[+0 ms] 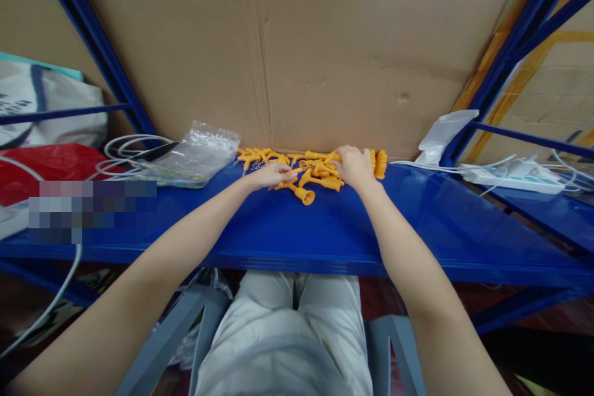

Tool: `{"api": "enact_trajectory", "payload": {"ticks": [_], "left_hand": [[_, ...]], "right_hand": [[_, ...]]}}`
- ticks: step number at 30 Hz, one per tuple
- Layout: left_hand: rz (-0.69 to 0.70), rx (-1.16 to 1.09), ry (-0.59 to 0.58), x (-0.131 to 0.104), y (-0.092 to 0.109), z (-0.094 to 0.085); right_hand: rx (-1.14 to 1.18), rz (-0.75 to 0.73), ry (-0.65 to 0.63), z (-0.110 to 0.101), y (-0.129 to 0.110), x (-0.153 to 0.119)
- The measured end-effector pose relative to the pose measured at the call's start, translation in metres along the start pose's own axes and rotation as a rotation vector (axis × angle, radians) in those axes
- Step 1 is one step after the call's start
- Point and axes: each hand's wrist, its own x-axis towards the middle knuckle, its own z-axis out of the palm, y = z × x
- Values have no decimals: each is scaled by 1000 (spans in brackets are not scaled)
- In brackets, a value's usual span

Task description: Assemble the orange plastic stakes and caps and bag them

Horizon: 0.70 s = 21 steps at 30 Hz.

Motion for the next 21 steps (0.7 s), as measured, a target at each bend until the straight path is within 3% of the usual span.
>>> {"api": "enact_trajectory", "payload": {"ticks": [6, 11, 13, 16, 21], "left_hand": [[2, -2, -23, -1, 0, 3], [-2, 23, -10, -2, 2, 4], [-9, 32, -8, -2, 3, 4], [-16, 39, -9, -2, 3, 3], [37, 74, 26, 1, -2, 1]], "right_hand": [[15, 404, 112, -19, 46, -1], [22, 717, -47, -19, 77, -5], [71, 758, -167, -12, 87, -5], [53, 697, -278, 3, 100, -4], [64, 631, -233, 24, 115, -3]]}}
